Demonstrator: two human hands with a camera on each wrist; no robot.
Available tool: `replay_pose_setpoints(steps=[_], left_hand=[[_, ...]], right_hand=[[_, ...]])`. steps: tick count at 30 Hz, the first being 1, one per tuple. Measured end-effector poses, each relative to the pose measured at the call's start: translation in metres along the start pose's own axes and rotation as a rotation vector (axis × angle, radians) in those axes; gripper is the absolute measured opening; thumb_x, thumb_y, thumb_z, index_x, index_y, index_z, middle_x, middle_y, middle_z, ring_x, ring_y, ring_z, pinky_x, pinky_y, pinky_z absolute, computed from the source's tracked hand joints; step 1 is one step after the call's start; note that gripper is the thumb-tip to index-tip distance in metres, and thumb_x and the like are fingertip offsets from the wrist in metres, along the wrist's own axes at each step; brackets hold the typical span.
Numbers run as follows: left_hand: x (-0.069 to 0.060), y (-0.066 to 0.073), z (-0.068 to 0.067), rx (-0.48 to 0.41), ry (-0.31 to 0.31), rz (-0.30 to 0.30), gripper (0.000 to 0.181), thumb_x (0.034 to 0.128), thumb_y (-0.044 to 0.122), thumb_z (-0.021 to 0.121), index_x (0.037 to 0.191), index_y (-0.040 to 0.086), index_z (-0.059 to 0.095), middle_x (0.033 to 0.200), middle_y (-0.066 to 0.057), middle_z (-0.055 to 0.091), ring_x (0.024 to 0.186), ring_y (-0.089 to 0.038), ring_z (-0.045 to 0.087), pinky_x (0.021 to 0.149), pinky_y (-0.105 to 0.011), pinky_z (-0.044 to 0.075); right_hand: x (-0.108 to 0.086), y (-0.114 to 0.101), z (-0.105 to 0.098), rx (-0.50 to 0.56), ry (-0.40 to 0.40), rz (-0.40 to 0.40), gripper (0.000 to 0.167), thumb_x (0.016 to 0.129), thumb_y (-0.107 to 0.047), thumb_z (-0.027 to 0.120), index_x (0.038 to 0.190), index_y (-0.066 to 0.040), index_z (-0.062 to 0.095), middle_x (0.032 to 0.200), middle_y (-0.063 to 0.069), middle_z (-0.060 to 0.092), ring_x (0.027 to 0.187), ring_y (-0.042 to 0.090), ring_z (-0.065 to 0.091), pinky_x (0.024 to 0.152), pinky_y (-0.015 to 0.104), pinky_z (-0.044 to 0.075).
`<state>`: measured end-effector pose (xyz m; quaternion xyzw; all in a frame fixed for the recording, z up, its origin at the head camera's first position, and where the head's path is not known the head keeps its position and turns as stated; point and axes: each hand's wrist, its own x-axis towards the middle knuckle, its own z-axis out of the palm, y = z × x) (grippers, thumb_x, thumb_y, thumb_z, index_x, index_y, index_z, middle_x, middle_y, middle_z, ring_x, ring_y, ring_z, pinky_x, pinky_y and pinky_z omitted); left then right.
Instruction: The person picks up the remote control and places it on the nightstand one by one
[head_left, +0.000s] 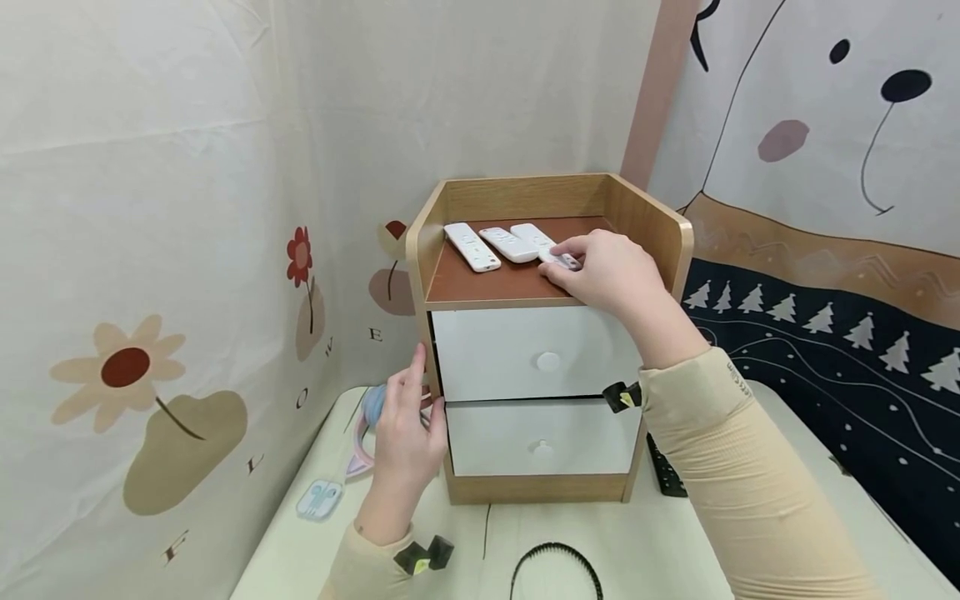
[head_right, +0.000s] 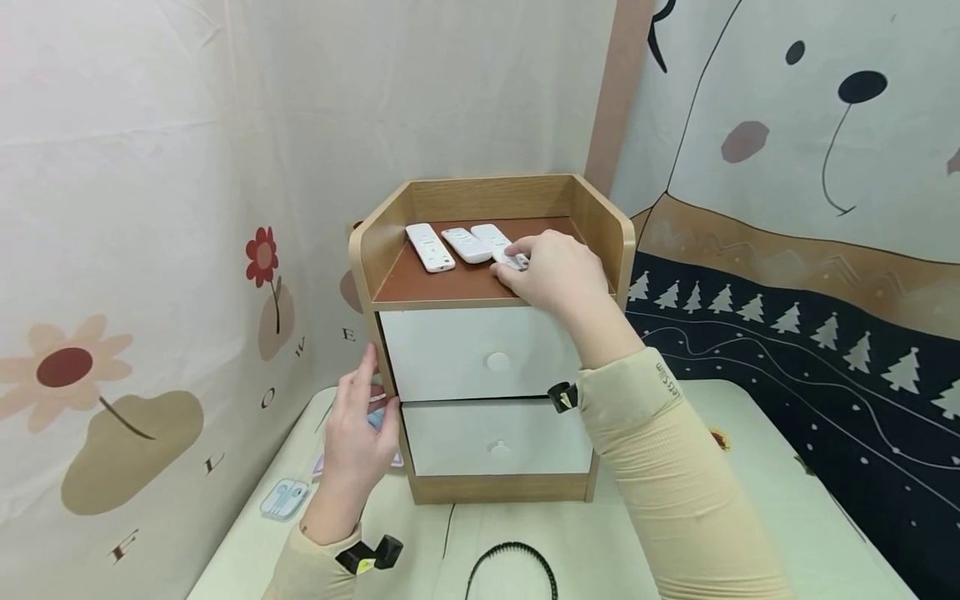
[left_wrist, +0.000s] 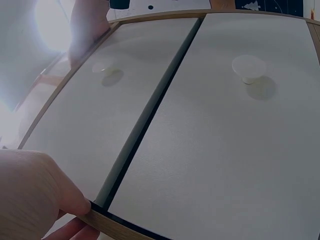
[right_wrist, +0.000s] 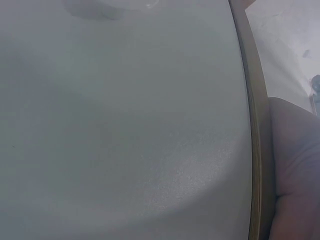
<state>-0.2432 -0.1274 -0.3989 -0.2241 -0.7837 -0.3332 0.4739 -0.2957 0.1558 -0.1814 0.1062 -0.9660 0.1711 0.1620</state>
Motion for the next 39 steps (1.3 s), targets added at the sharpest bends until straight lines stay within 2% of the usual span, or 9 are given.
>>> replay_pose_setpoints(steps=[5, 8, 17, 26, 31, 35, 36, 39], left_hand=[[0.001, 0.0, -0.001, 0.0, 0.001, 0.002, 0.089, 0.0877, -0.021, 0.072, 0.168, 0.002, 0.041, 0.124, -0.03, 0.06, 0.095, -0.036, 0.075, 0.077, -0.038, 0.073], [0.001, 0.0, -0.001, 0.003, 0.002, 0.006, 0.088, 0.0875, -0.021, 0.072, 0.167, 0.001, 0.041, 0.123, -0.03, 0.06, 0.095, -0.035, 0.075, 0.076, -0.038, 0.073], [0.001, 0.003, -0.003, 0.007, -0.014, -0.01, 0.09, 0.0881, -0.02, 0.072, 0.169, 0.003, 0.039, 0.124, -0.03, 0.06, 0.094, -0.035, 0.075, 0.077, -0.038, 0.073], [0.001, 0.005, -0.003, 0.017, -0.021, -0.013, 0.088, 0.0893, -0.019, 0.072, 0.169, 0.003, 0.04, 0.124, -0.03, 0.06, 0.095, -0.035, 0.076, 0.077, -0.038, 0.073], [0.001, 0.005, -0.003, 0.012, -0.02, -0.019, 0.088, 0.089, -0.019, 0.071, 0.168, 0.002, 0.04, 0.124, -0.03, 0.059, 0.095, -0.036, 0.075, 0.077, -0.038, 0.073], [0.001, 0.005, -0.004, 0.012, -0.023, -0.025, 0.089, 0.0891, -0.02, 0.071, 0.169, 0.003, 0.039, 0.125, -0.03, 0.059, 0.096, -0.036, 0.075, 0.078, -0.038, 0.073], [0.001, 0.005, -0.004, 0.013, -0.022, -0.025, 0.089, 0.089, -0.02, 0.071, 0.169, 0.003, 0.039, 0.125, -0.03, 0.059, 0.096, -0.036, 0.075, 0.078, -0.038, 0.073], [0.0, 0.004, -0.002, 0.013, -0.02, -0.022, 0.089, 0.0886, -0.02, 0.071, 0.169, 0.003, 0.039, 0.125, -0.03, 0.059, 0.096, -0.036, 0.076, 0.077, -0.038, 0.073]], right_hand=[[0.0, 0.0, 0.0, -0.01, -0.007, -0.003, 0.051, 0.106, -0.053, 0.063, 0.149, -0.029, 0.071, 0.147, 0.011, 0.072, 0.137, 0.037, 0.064, 0.107, 0.061, 0.057], [-0.002, 0.0, -0.001, -0.002, 0.002, -0.001, 0.05, 0.105, -0.053, 0.064, 0.149, -0.029, 0.071, 0.146, 0.011, 0.071, 0.137, 0.037, 0.064, 0.108, 0.061, 0.056], [-0.007, 0.003, -0.001, 0.063, 0.041, -0.007, 0.05, 0.103, -0.052, 0.07, 0.146, -0.027, 0.071, 0.141, 0.011, 0.068, 0.133, 0.034, 0.062, 0.112, 0.059, 0.053], [-0.013, 0.006, 0.001, 0.118, 0.112, -0.024, 0.06, 0.1, -0.055, 0.074, 0.151, -0.024, 0.068, 0.152, 0.014, 0.061, 0.14, 0.037, 0.06, 0.118, 0.061, 0.052], [-0.016, 0.006, 0.002, 0.148, 0.165, -0.047, 0.062, 0.101, -0.051, 0.075, 0.154, -0.021, 0.065, 0.153, 0.017, 0.06, 0.14, 0.039, 0.06, 0.118, 0.062, 0.052], [-0.02, 0.005, 0.004, 0.178, 0.237, -0.069, 0.062, 0.101, -0.048, 0.077, 0.155, -0.019, 0.064, 0.151, 0.018, 0.06, 0.139, 0.04, 0.059, 0.116, 0.063, 0.052], [-0.021, 0.005, 0.006, 0.189, 0.262, -0.077, 0.061, 0.101, -0.046, 0.077, 0.154, -0.019, 0.064, 0.15, 0.017, 0.06, 0.137, 0.04, 0.06, 0.114, 0.062, 0.053], [-0.027, 0.006, 0.011, 0.21, 0.342, -0.1, 0.058, 0.102, -0.042, 0.077, 0.154, -0.018, 0.064, 0.147, 0.016, 0.061, 0.116, 0.036, 0.067, 0.102, 0.057, 0.057]])
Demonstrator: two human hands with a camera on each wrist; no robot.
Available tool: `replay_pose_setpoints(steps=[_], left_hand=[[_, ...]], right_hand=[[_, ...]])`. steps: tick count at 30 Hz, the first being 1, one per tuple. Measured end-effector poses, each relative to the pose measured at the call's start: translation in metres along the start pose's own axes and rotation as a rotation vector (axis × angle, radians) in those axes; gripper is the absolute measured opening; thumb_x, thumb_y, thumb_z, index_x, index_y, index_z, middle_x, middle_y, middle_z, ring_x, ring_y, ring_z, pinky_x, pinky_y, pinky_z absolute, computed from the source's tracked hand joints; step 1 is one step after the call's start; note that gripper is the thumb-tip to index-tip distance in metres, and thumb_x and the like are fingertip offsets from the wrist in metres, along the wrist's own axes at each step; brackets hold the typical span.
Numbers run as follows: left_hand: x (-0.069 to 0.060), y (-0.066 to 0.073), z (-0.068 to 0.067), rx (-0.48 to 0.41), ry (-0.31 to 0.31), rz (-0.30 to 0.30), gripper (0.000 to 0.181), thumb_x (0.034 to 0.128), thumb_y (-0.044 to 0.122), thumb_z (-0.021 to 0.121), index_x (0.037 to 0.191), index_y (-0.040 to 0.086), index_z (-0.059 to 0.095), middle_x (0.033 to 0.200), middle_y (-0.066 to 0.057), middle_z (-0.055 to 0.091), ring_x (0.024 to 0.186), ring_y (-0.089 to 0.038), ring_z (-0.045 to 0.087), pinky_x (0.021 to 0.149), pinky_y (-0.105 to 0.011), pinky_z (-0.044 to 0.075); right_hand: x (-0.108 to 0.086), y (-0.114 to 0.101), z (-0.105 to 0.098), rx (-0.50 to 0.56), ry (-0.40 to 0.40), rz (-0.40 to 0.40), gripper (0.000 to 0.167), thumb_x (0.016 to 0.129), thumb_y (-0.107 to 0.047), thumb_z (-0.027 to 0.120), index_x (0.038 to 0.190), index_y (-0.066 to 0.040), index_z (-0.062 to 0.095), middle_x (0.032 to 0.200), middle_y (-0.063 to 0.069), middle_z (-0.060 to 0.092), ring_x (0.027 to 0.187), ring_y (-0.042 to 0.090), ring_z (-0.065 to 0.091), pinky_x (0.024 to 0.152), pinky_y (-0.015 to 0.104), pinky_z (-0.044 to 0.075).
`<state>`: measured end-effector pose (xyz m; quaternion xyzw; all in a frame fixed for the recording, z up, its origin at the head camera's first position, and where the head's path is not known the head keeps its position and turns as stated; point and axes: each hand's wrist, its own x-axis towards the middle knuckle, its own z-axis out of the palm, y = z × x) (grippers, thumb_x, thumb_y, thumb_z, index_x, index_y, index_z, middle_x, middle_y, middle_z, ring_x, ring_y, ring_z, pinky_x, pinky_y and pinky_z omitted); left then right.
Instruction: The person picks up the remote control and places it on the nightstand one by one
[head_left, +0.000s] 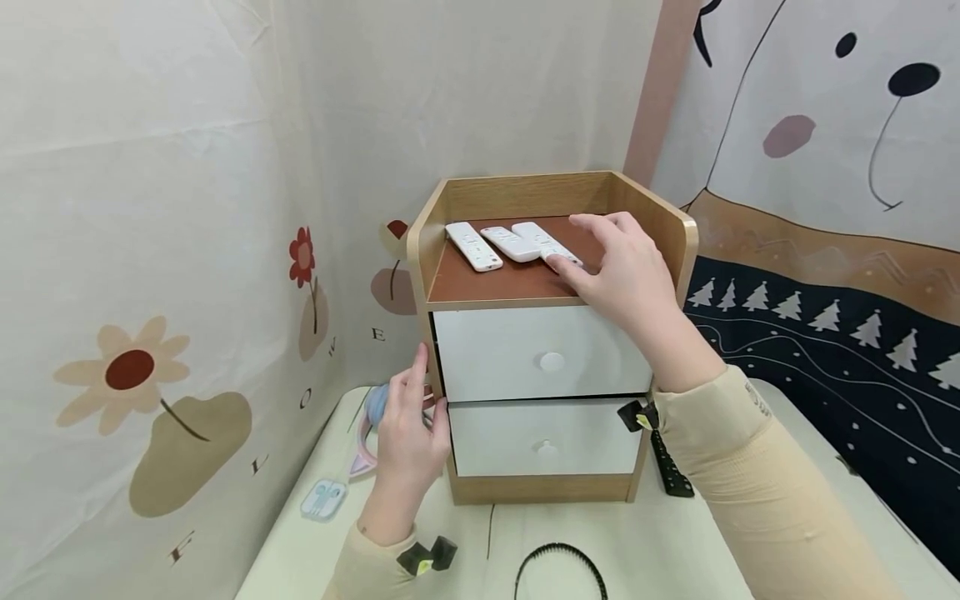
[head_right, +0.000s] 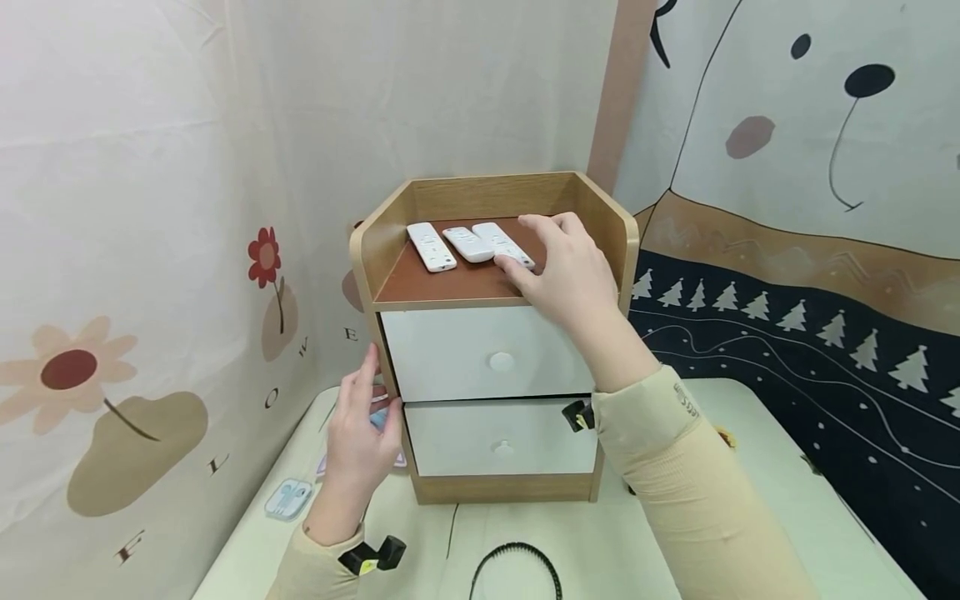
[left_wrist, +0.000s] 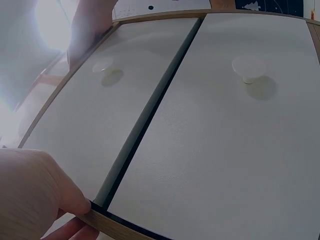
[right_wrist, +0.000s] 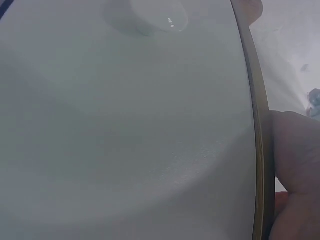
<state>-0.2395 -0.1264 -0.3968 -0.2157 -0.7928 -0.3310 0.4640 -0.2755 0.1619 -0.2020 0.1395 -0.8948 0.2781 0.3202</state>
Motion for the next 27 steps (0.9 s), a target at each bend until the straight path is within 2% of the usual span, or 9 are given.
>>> replay_pose_setpoints(steps=[4, 8, 12, 15, 21, 27], left_hand=[[-0.001, 0.001, -0.001, 0.001, 0.003, -0.003, 0.09, 0.0877, -0.02, 0.071, 0.169, 0.003, 0.039, 0.124, -0.03, 0.06, 0.095, -0.036, 0.076, 0.076, -0.038, 0.073], [-0.001, 0.002, -0.002, -0.001, 0.004, -0.005, 0.09, 0.0877, -0.02, 0.071, 0.169, 0.003, 0.04, 0.123, -0.029, 0.06, 0.095, -0.035, 0.076, 0.076, -0.037, 0.073], [0.0, 0.003, -0.002, 0.002, 0.004, -0.002, 0.089, 0.088, -0.02, 0.071, 0.168, 0.003, 0.04, 0.123, -0.029, 0.06, 0.095, -0.035, 0.077, 0.075, -0.037, 0.073], [0.0, 0.004, -0.002, 0.003, 0.006, 0.0, 0.089, 0.0878, -0.02, 0.071, 0.168, 0.003, 0.04, 0.123, -0.029, 0.06, 0.095, -0.035, 0.076, 0.075, -0.037, 0.073], [0.0, 0.004, -0.003, 0.012, 0.008, 0.002, 0.089, 0.0876, -0.02, 0.072, 0.168, 0.003, 0.04, 0.123, -0.029, 0.06, 0.094, -0.035, 0.076, 0.075, -0.037, 0.073], [0.0, 0.003, -0.001, 0.01, 0.013, 0.011, 0.09, 0.0871, -0.02, 0.071, 0.168, 0.002, 0.04, 0.122, -0.029, 0.06, 0.093, -0.035, 0.076, 0.073, -0.037, 0.073]], right_hand=[[-0.01, 0.003, 0.002, 0.044, 0.118, -0.056, 0.054, 0.102, -0.033, 0.078, 0.152, -0.017, 0.065, 0.142, 0.017, 0.062, 0.088, 0.029, 0.063, 0.083, 0.045, 0.053], [-0.018, 0.008, 0.002, 0.096, 0.23, -0.136, 0.051, 0.101, -0.027, 0.079, 0.149, -0.012, 0.067, 0.137, 0.019, 0.063, 0.086, 0.026, 0.06, 0.078, 0.034, 0.049], [-0.023, 0.017, 0.001, 0.145, 0.338, -0.219, 0.048, 0.1, -0.024, 0.081, 0.144, -0.008, 0.07, 0.129, 0.02, 0.066, 0.084, 0.025, 0.062, 0.073, 0.018, 0.047], [-0.027, 0.021, 0.0, 0.198, 0.421, -0.272, 0.044, 0.1, -0.021, 0.08, 0.14, -0.006, 0.072, 0.123, 0.021, 0.069, 0.079, 0.019, 0.061, 0.07, 0.008, 0.045], [-0.037, 0.023, -0.008, 0.295, 0.552, -0.333, 0.037, 0.099, -0.015, 0.075, 0.134, -0.005, 0.075, 0.117, 0.021, 0.074, 0.074, 0.004, 0.055, 0.07, 0.004, 0.047], [-0.039, 0.031, -0.018, 0.323, 0.648, -0.329, 0.041, 0.097, -0.018, 0.075, 0.135, -0.003, 0.073, 0.12, 0.025, 0.073, 0.077, -0.005, 0.055, 0.072, 0.005, 0.048]])
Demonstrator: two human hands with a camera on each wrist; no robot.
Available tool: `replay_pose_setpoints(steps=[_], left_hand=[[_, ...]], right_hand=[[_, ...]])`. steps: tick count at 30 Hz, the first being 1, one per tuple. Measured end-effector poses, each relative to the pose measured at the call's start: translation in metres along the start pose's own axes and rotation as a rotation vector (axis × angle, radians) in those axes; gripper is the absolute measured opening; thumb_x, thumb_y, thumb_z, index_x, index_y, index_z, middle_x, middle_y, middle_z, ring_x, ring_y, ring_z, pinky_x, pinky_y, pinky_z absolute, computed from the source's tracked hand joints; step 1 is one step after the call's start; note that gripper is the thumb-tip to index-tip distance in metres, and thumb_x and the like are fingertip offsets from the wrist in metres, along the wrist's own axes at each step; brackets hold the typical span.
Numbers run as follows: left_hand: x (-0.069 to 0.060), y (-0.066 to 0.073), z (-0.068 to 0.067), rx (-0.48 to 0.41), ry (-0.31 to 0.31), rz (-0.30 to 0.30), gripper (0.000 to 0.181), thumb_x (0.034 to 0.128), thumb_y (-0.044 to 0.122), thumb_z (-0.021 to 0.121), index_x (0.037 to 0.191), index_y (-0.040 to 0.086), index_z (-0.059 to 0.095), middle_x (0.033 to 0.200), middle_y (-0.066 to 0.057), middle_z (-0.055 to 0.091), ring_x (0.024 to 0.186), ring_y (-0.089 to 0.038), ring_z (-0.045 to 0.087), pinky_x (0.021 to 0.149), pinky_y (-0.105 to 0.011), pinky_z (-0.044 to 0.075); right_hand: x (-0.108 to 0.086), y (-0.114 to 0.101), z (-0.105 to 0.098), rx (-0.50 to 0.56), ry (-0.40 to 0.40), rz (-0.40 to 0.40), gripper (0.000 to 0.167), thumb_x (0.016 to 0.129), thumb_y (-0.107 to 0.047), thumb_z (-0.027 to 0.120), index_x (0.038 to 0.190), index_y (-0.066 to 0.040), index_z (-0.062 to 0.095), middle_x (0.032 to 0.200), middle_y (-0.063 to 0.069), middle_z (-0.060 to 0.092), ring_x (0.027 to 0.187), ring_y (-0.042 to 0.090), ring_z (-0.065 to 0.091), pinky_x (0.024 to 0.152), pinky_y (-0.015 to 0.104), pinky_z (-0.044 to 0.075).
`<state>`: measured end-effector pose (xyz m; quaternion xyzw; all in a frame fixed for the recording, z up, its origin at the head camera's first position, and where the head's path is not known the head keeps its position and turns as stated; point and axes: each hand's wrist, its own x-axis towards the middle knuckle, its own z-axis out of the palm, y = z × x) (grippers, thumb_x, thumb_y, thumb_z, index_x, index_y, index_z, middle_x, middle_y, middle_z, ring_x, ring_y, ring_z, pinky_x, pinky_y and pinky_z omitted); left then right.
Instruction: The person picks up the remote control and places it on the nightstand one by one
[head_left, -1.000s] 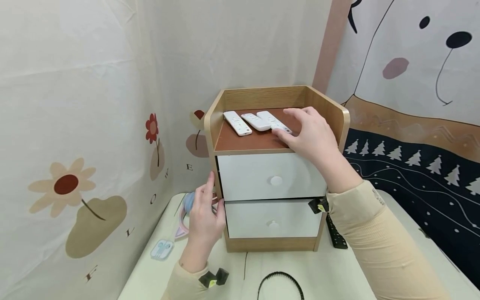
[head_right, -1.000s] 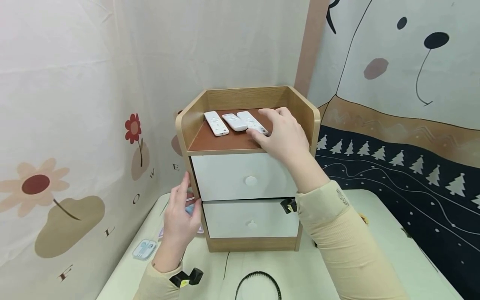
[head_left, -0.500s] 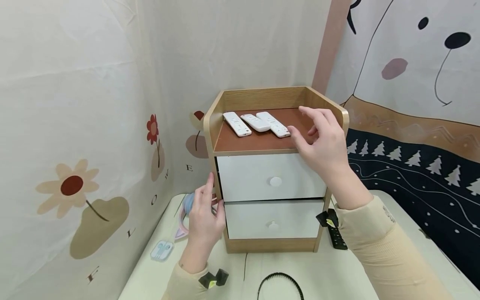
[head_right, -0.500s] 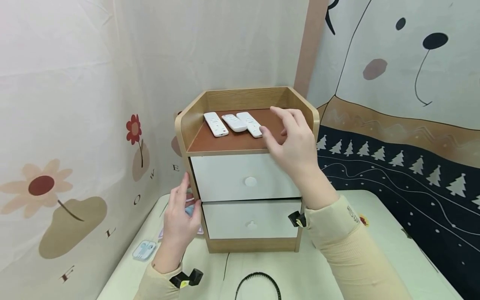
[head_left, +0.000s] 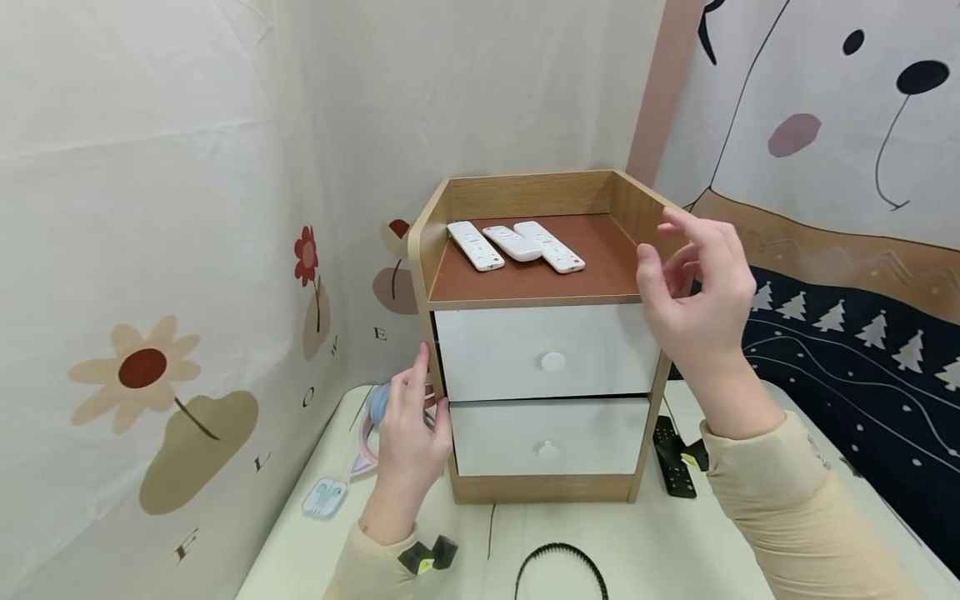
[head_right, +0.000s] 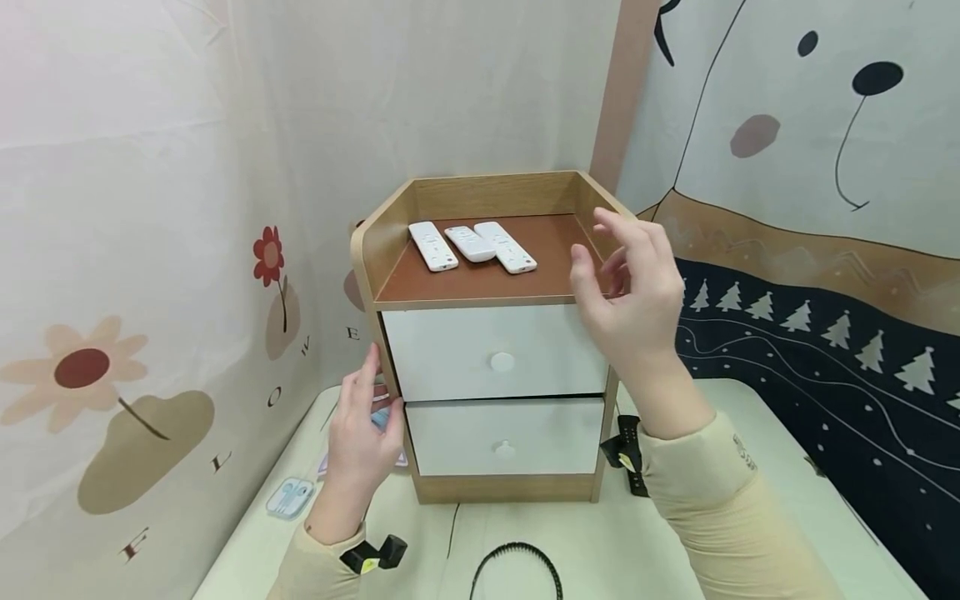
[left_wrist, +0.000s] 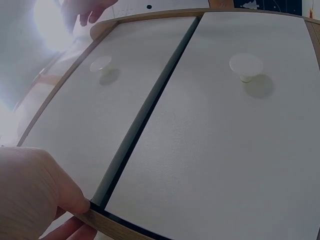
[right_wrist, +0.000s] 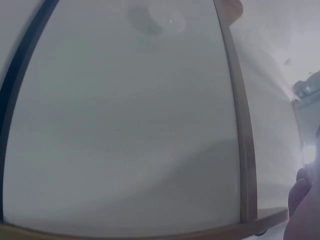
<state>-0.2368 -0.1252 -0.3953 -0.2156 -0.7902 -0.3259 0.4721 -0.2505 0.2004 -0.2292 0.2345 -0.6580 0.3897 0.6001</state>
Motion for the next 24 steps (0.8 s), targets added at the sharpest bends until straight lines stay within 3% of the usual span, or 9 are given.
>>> replay_pose_setpoints(steps=[4, 7, 11, 17, 24], left_hand=[[0.0, 0.0, 0.0, -0.003, 0.002, -0.005, 0.09, 0.087, -0.021, 0.071, 0.168, 0.002, 0.04, 0.122, -0.029, 0.06, 0.094, -0.035, 0.076, 0.074, -0.037, 0.073], [0.0, 0.001, -0.001, 0.002, -0.005, -0.011, 0.09, 0.0876, -0.02, 0.072, 0.169, 0.003, 0.04, 0.123, -0.029, 0.06, 0.094, -0.035, 0.076, 0.075, -0.038, 0.073], [0.0, 0.001, -0.002, 0.015, -0.017, -0.018, 0.09, 0.0887, -0.018, 0.072, 0.169, 0.004, 0.039, 0.124, -0.029, 0.06, 0.094, -0.034, 0.076, 0.075, -0.038, 0.073], [-0.001, 0.002, -0.002, 0.006, -0.024, -0.031, 0.089, 0.0896, -0.017, 0.071, 0.169, 0.004, 0.038, 0.124, -0.029, 0.06, 0.095, -0.035, 0.076, 0.076, -0.038, 0.073], [0.0, 0.002, -0.002, 0.009, -0.013, -0.017, 0.088, 0.0891, -0.017, 0.071, 0.169, 0.003, 0.039, 0.124, -0.029, 0.061, 0.094, -0.035, 0.076, 0.075, -0.04, 0.073]], right_hand=[[0.001, 0.004, -0.008, -0.015, 0.056, 0.041, 0.041, 0.097, -0.016, 0.074, 0.135, -0.001, 0.073, 0.122, 0.025, 0.071, 0.079, -0.011, 0.055, 0.076, 0.005, 0.05], [-0.002, 0.009, -0.015, -0.02, 0.093, 0.093, 0.04, 0.097, -0.014, 0.072, 0.135, 0.001, 0.072, 0.12, 0.003, 0.072, 0.08, -0.012, 0.054, 0.079, 0.005, 0.052], [-0.013, 0.019, -0.024, -0.034, 0.113, 0.158, 0.039, 0.1, -0.015, 0.069, 0.136, 0.001, 0.072, 0.122, -0.027, 0.059, 0.081, -0.011, 0.054, 0.08, 0.005, 0.053], [-0.037, 0.035, -0.034, -0.074, 0.088, 0.217, 0.041, 0.104, -0.018, 0.064, 0.14, 0.0, 0.069, 0.125, -0.029, 0.058, 0.082, -0.009, 0.054, 0.077, 0.005, 0.05], [-0.073, 0.055, -0.048, -0.17, 0.001, 0.336, 0.042, 0.108, -0.015, 0.062, 0.148, -0.006, 0.067, 0.124, -0.031, 0.053, 0.084, -0.011, 0.053, 0.078, 0.002, 0.047]])
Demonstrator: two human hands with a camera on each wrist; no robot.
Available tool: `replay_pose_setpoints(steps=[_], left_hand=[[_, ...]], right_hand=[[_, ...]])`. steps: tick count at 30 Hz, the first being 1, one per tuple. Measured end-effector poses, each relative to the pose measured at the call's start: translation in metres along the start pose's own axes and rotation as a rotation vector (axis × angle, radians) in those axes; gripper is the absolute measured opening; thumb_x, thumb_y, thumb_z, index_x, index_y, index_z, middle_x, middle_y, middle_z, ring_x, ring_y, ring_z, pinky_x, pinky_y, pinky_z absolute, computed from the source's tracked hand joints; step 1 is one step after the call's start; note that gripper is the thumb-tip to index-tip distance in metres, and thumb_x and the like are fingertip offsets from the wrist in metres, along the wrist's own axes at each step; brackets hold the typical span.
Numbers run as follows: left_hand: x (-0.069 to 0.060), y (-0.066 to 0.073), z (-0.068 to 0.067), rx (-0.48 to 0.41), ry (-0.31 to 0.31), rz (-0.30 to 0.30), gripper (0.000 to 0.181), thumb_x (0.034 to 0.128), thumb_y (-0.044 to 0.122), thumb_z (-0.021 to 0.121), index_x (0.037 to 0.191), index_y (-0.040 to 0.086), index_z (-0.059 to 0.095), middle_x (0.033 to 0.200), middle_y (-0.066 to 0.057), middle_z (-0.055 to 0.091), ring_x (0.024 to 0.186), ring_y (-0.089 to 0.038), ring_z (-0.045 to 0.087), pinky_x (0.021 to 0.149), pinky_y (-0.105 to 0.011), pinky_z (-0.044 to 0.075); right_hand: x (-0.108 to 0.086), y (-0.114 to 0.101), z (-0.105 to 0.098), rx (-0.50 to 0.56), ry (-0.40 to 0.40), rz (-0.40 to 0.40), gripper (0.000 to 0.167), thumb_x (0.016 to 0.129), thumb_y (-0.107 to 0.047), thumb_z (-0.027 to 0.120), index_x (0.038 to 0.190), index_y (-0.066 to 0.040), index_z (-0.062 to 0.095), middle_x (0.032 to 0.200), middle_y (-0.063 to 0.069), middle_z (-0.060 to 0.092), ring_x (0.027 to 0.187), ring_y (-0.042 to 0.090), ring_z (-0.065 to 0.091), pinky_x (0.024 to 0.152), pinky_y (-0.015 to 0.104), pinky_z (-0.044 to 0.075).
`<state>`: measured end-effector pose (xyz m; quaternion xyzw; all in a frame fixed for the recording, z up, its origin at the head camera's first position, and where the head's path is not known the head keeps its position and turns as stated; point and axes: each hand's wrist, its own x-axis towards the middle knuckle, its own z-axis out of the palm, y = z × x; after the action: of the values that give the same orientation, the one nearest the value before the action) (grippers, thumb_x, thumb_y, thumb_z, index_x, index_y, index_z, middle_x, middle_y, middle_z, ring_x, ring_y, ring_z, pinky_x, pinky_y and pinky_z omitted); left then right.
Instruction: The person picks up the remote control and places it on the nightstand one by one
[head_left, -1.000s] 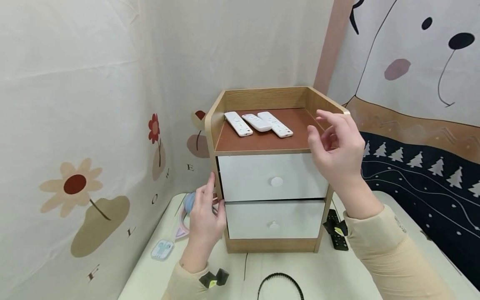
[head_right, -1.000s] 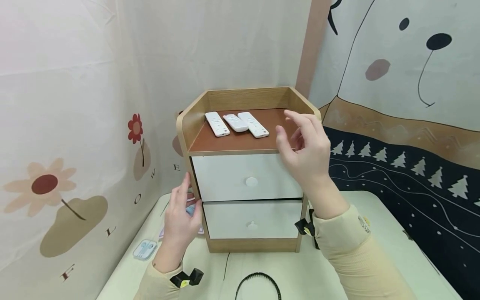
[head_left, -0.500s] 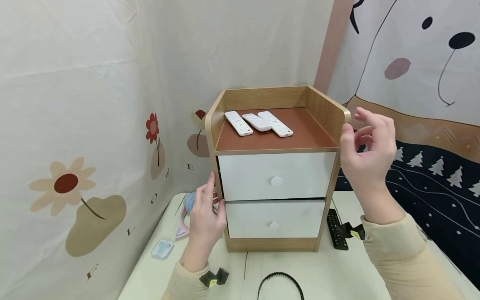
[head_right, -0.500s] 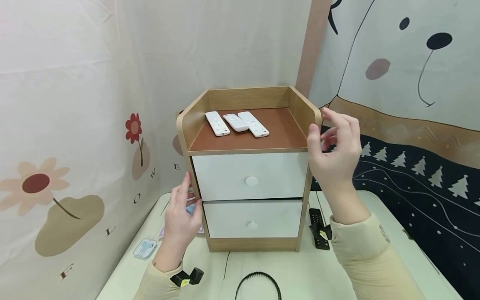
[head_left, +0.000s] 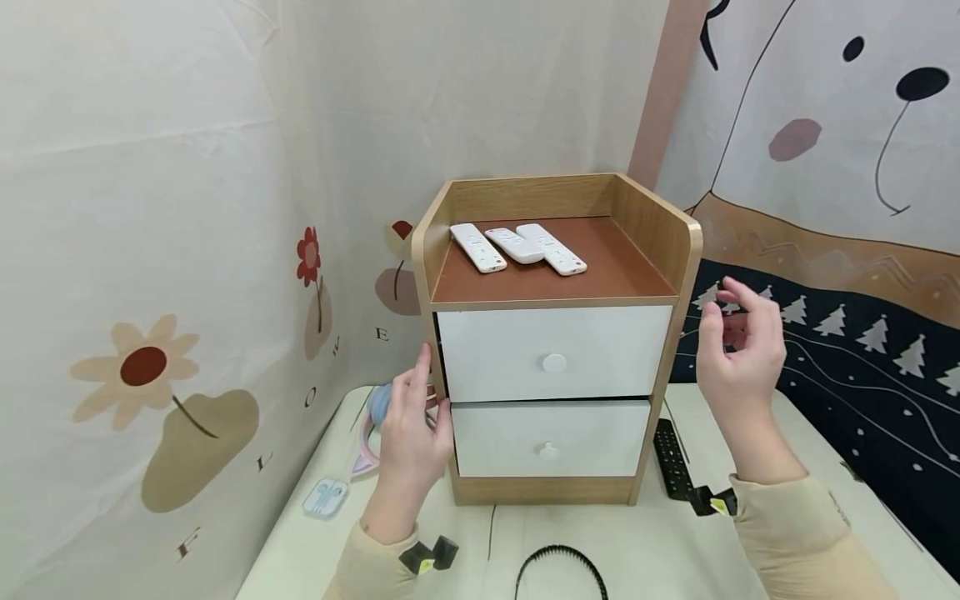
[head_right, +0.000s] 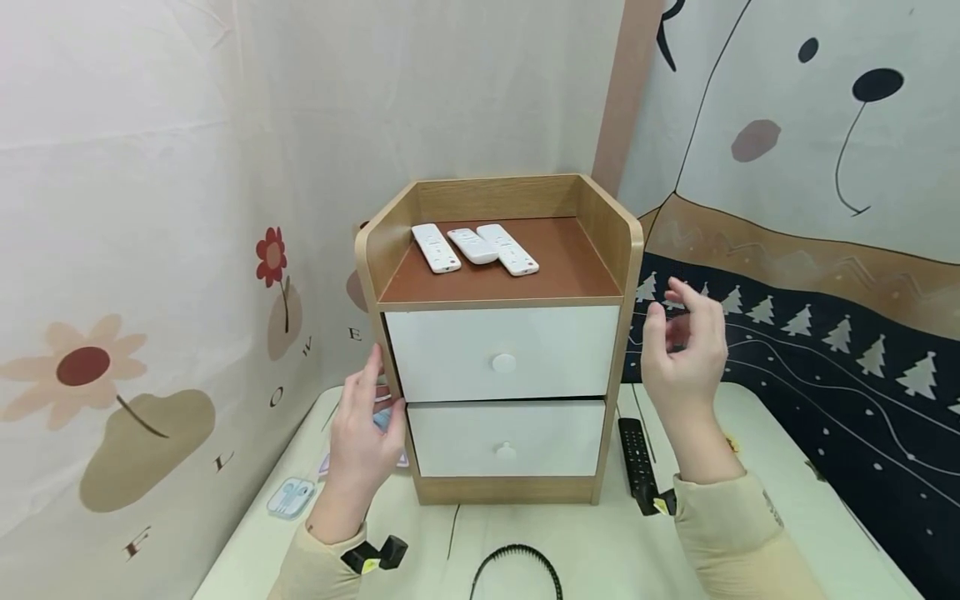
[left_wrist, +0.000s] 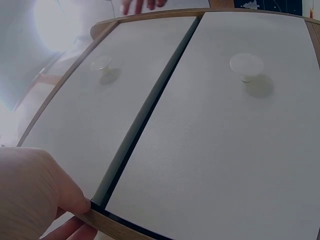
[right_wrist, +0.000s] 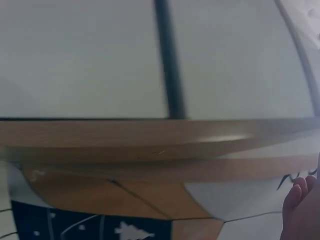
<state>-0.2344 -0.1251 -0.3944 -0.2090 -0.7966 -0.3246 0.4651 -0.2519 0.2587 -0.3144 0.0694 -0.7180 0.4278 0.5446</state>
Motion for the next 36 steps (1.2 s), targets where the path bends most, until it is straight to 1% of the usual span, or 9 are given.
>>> replay_pose_setpoints(steps=[2, 5, 9, 16, 26, 27, 31, 34, 36], left_hand=[[0.0, 0.0, -0.001, -0.003, 0.003, 0.004, 0.088, 0.0889, -0.017, 0.072, 0.169, 0.003, 0.04, 0.124, -0.03, 0.061, 0.094, -0.035, 0.076, 0.074, -0.041, 0.073], [0.0, 0.0, -0.002, -0.003, 0.001, 0.001, 0.089, 0.0888, -0.017, 0.072, 0.169, 0.004, 0.04, 0.124, -0.029, 0.061, 0.094, -0.035, 0.076, 0.075, -0.04, 0.073], [0.0, 0.0, -0.002, 0.003, -0.004, -0.009, 0.09, 0.0889, -0.016, 0.073, 0.169, 0.005, 0.039, 0.124, -0.028, 0.061, 0.094, -0.034, 0.076, 0.075, -0.038, 0.073], [0.001, 0.0, -0.001, -0.006, -0.014, -0.011, 0.089, 0.09, -0.016, 0.073, 0.17, 0.005, 0.039, 0.124, -0.029, 0.061, 0.094, -0.034, 0.077, 0.076, -0.038, 0.073], [0.001, -0.004, 0.002, -0.019, 0.007, 0.01, 0.089, 0.0884, -0.018, 0.072, 0.169, 0.004, 0.04, 0.123, -0.029, 0.061, 0.093, -0.034, 0.077, 0.075, -0.036, 0.073], [0.001, -0.004, 0.002, -0.019, 0.009, 0.013, 0.089, 0.0882, -0.018, 0.072, 0.169, 0.004, 0.04, 0.123, -0.029, 0.061, 0.093, -0.034, 0.077, 0.074, -0.036, 0.073], [0.001, -0.005, 0.002, -0.017, 0.009, 0.016, 0.089, 0.0881, -0.018, 0.072, 0.169, 0.004, 0.04, 0.123, -0.029, 0.061, 0.093, -0.034, 0.077, 0.074, -0.036, 0.073], [0.001, -0.004, 0.002, -0.015, 0.006, 0.013, 0.089, 0.0884, -0.017, 0.072, 0.169, 0.004, 0.04, 0.123, -0.028, 0.061, 0.093, -0.034, 0.077, 0.075, -0.036, 0.073], [0.001, -0.004, 0.001, -0.016, 0.003, 0.008, 0.089, 0.0885, -0.017, 0.072, 0.169, 0.004, 0.04, 0.123, -0.028, 0.061, 0.094, -0.034, 0.077, 0.075, -0.036, 0.073]], right_hand=[[-0.009, 0.009, -0.002, -0.025, -0.03, 0.041, 0.042, 0.108, -0.015, 0.063, 0.15, -0.008, 0.066, 0.124, -0.024, 0.057, 0.085, -0.012, 0.053, 0.078, 0.002, 0.046], [-0.023, 0.023, -0.004, -0.066, -0.068, 0.1, 0.044, 0.11, -0.016, 0.063, 0.153, -0.01, 0.064, 0.127, -0.003, 0.065, 0.084, -0.012, 0.052, 0.076, 0.001, 0.044], [-0.042, 0.041, -0.005, -0.13, -0.112, 0.157, 0.046, 0.11, -0.019, 0.063, 0.155, -0.009, 0.061, 0.132, 0.018, 0.066, 0.081, -0.013, 0.048, 0.074, -0.001, 0.04], [-0.068, 0.066, -0.007, -0.195, -0.184, 0.245, 0.049, 0.112, -0.023, 0.06, 0.158, -0.007, 0.056, 0.136, 0.023, 0.063, 0.082, -0.018, 0.044, 0.074, -0.006, 0.036], [-0.102, 0.085, -0.011, -0.27, -0.289, 0.387, 0.057, 0.113, -0.031, 0.059, 0.163, -0.007, 0.05, 0.141, 0.023, 0.062, 0.082, -0.02, 0.042, 0.07, -0.005, 0.036], [-0.106, 0.087, -0.012, -0.279, -0.301, 0.402, 0.057, 0.113, -0.032, 0.059, 0.163, -0.007, 0.049, 0.142, 0.023, 0.062, 0.082, -0.02, 0.042, 0.07, -0.005, 0.036], [-0.119, 0.095, -0.015, -0.307, -0.353, 0.458, 0.06, 0.113, -0.032, 0.06, 0.164, -0.004, 0.047, 0.143, 0.026, 0.06, 0.089, 0.0, 0.058, 0.067, -0.002, 0.038], [-0.127, 0.099, -0.018, -0.314, -0.385, 0.502, 0.061, 0.112, -0.033, 0.06, 0.164, -0.005, 0.046, 0.143, 0.027, 0.06, 0.09, 0.01, 0.061, 0.066, 0.002, 0.042], [-0.133, 0.102, -0.019, -0.312, -0.394, 0.518, 0.061, 0.112, -0.033, 0.06, 0.164, -0.004, 0.046, 0.143, 0.027, 0.06, 0.087, 0.003, 0.057, 0.066, 0.004, 0.044]])
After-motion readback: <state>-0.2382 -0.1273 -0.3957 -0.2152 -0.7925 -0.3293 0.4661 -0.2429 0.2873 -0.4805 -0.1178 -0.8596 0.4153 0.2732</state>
